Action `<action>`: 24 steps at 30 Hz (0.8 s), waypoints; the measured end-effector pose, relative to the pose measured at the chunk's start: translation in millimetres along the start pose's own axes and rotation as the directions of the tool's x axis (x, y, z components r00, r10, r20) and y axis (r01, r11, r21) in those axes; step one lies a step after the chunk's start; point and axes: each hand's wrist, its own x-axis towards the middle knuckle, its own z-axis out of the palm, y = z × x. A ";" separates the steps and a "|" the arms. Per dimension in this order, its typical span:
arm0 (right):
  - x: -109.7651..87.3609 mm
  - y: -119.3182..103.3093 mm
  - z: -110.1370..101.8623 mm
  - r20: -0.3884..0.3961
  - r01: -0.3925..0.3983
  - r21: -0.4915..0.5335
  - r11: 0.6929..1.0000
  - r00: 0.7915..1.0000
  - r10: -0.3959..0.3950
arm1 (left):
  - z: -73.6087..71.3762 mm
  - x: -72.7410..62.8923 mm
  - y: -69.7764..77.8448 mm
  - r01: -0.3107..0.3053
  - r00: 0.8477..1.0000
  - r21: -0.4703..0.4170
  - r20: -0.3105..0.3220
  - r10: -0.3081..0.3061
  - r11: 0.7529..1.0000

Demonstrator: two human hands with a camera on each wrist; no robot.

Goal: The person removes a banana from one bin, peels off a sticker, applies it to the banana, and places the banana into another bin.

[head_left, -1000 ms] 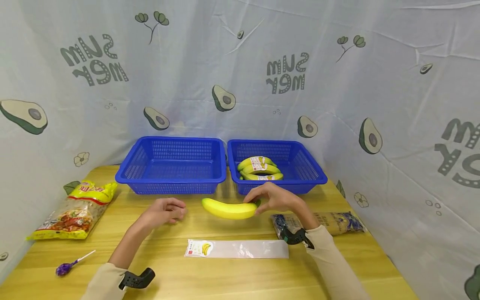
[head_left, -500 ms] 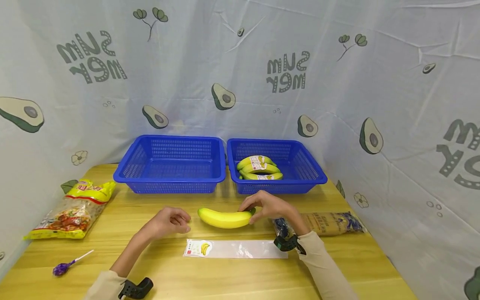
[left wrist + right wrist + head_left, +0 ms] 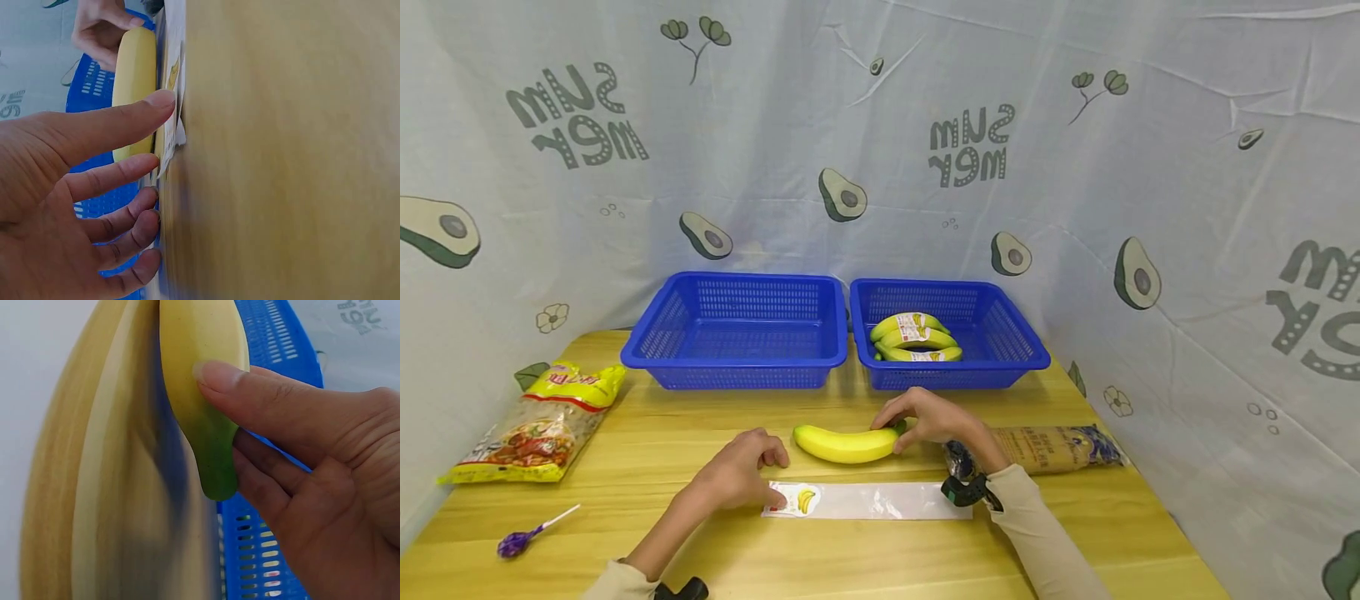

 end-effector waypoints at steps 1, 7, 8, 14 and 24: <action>0.0 0.8 0.5 -0.004 -0.006 -0.012 1.000 1.000 0.006 | 1.8 -0.6 1.6 0.000 1.000 0.018 -0.007 0.000 1.000; -0.9 3.5 1.7 -0.015 -0.021 -0.037 0.999 1.000 0.020 | 7.6 -2.1 6.5 0.014 1.000 0.041 -0.025 -0.013 0.999; -0.8 4.3 1.6 -0.016 -0.015 -0.041 0.999 1.000 0.014 | 7.9 -2.0 6.9 0.016 1.000 0.038 -0.027 -0.015 0.999; -0.8 5.5 1.5 -0.018 -0.011 -0.049 0.999 1.000 0.011 | 9.0 -3.2 10.0 0.054 0.998 0.011 -0.020 -0.054 0.998; -0.1 -5.9 1.7 -0.028 0.022 -0.085 0.996 0.999 -0.025 | 11.1 -3.2 12.5 0.056 0.998 -0.051 0.021 -0.055 0.997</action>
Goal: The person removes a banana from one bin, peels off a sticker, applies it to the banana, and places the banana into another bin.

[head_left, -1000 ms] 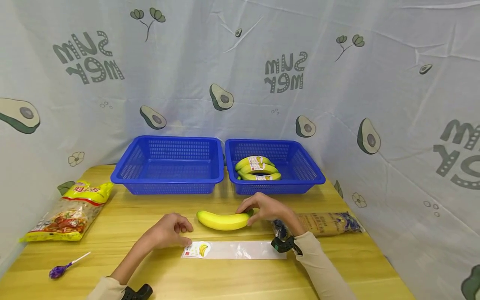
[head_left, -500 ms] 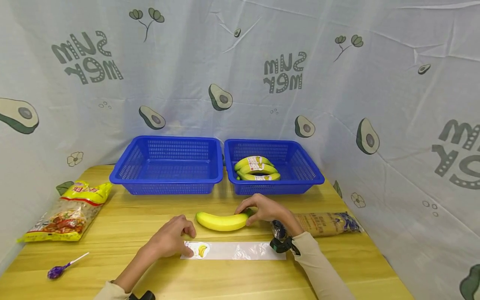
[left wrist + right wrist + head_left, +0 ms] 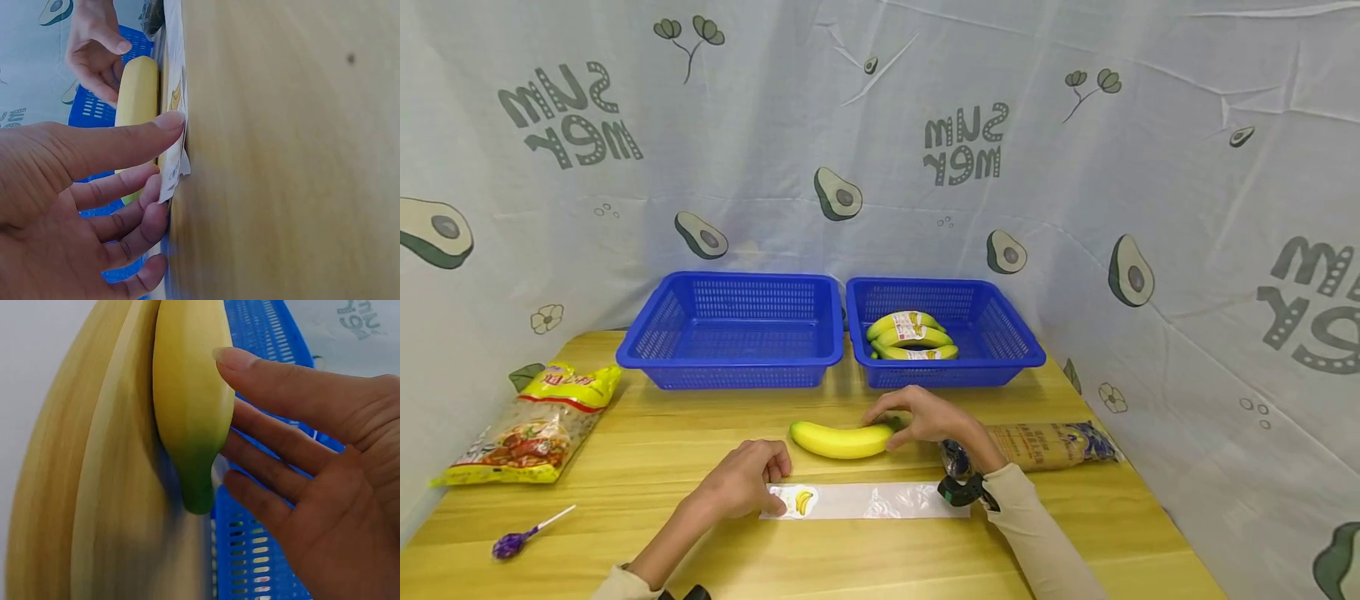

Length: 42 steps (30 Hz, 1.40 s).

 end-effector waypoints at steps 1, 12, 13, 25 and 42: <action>0.2 -2.2 -0.4 -0.005 0.005 -0.012 1.000 1.000 -0.005 | 0.0 0.4 0.1 -0.003 1.000 -0.008 0.003 0.003 1.000; 2.6 -35.5 -4.6 -0.042 0.072 -0.073 0.995 0.996 -0.075 | -4.3 1.2 -2.2 -0.092 0.991 -0.066 0.088 0.097 0.994; 3.3 -39.1 -4.6 -0.043 0.078 -0.072 0.994 0.996 -0.081 | -5.2 1.4 -2.2 -0.103 0.989 -0.079 0.098 0.111 0.992; 12.9 -73.6 8.4 -0.014 0.155 -0.028 0.988 0.988 -0.155 | -6.8 7.8 9.4 -0.079 0.975 -0.246 0.181 0.126 0.966; 25.3 -95.2 38.7 -0.005 0.108 0.081 0.991 0.994 -0.108 | -11.1 15.6 29.1 -0.135 0.968 -0.396 0.142 0.205 0.908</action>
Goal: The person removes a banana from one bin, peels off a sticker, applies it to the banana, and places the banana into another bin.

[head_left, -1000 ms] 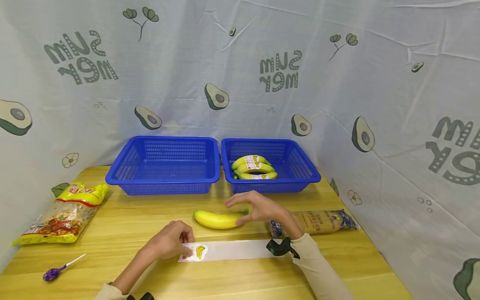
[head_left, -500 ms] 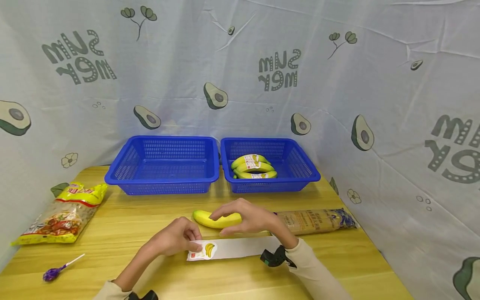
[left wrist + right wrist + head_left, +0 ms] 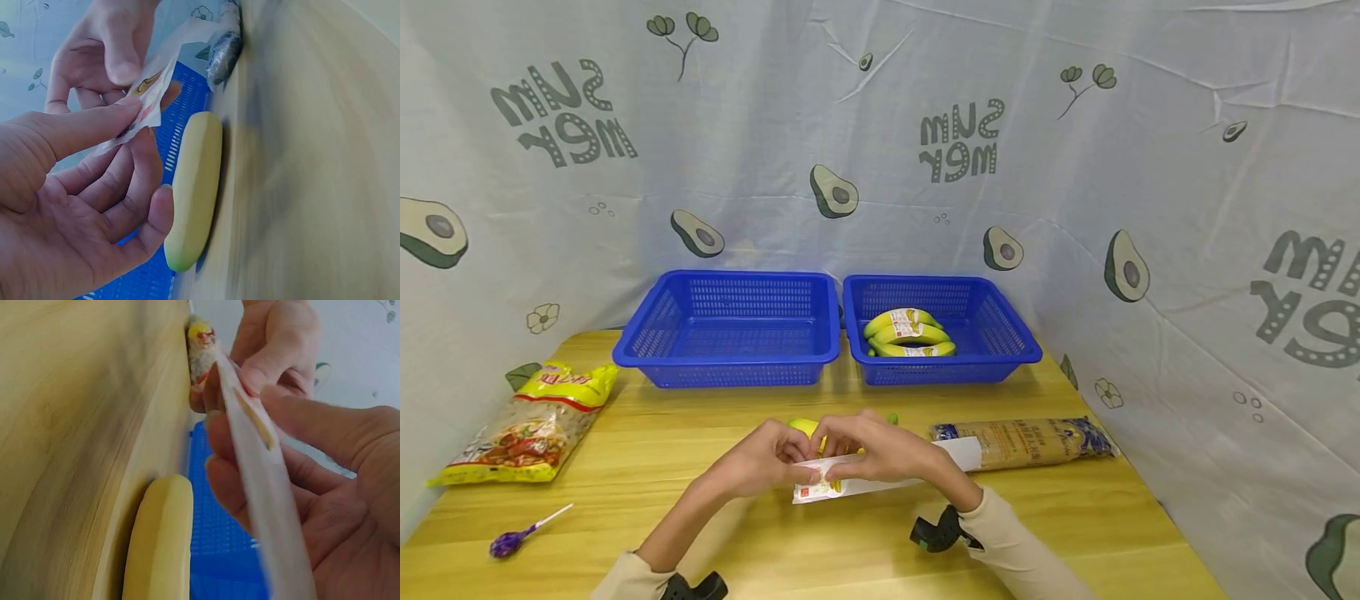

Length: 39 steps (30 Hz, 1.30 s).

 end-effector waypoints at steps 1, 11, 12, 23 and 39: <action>-0.2 0.1 -0.1 -0.008 0.004 0.006 1.000 1.000 -0.004 | 0.0 0.8 1.5 -0.004 1.000 -0.012 -0.003 0.004 1.000; -5.4 0.8 -11.9 -0.117 0.010 0.005 1.000 0.993 -0.010 | -9.1 -0.9 7.1 0.001 1.000 -0.077 -0.023 -0.002 0.997; -5.4 0.0 -12.6 -0.120 0.007 0.004 1.000 0.993 -0.007 | -10.6 -1.5 7.3 0.005 1.000 -0.078 -0.029 -0.008 0.997; -4.7 3.1 -8.2 -0.122 -0.009 -0.008 1.000 0.993 0.008 | -14.2 -2.7 1.6 0.028 0.996 -0.166 -0.075 -0.041 0.986; 0.8 -0.8 3.2 -0.171 -0.043 0.041 0.998 0.984 0.049 | 2.6 3.2 -8.3 0.110 0.992 -0.325 -0.020 -0.123 0.939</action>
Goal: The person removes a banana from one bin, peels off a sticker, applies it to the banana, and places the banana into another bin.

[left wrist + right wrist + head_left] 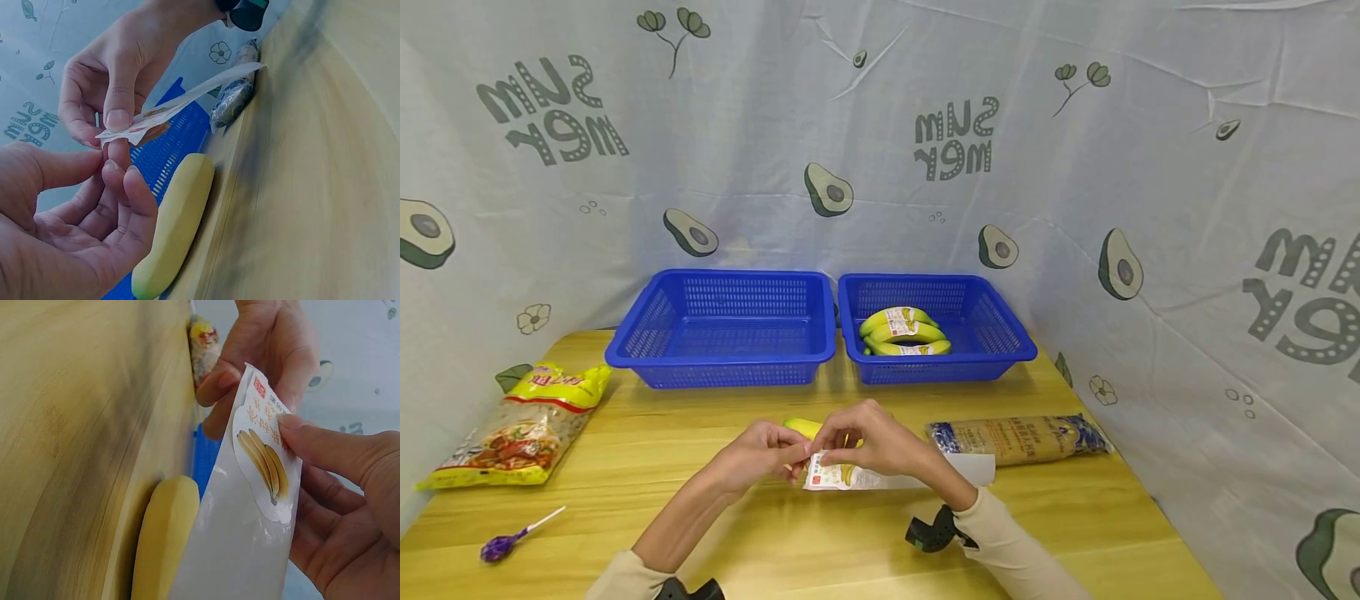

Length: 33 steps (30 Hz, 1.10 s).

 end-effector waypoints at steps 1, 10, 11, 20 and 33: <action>-0.2 0.2 0.1 0.002 -0.002 0.003 1.000 1.000 0.002 | 0.4 -0.1 -0.2 0.003 1.000 -0.009 0.010 -0.003 1.000; -1.3 3.9 -0.1 0.005 0.028 0.006 1.000 1.000 -0.028 | 1.0 0.2 -2.1 0.024 1.000 -0.037 0.019 -0.023 0.999; -1.5 4.4 -0.4 0.010 0.028 0.007 1.000 1.000 -0.028 | 1.6 0.5 -2.2 0.026 1.000 -0.034 0.013 -0.025 0.999; -3.8 11.7 -12.3 0.081 -0.021 0.161 0.987 0.997 0.008 | 11.3 0.7 -5.3 -0.003 0.998 0.129 -0.056 0.010 0.992; -8.2 28.6 -28.0 0.048 -0.097 0.295 0.950 0.995 0.087 | 19.0 -4.8 -15.0 0.037 0.992 0.458 -0.125 0.023 0.888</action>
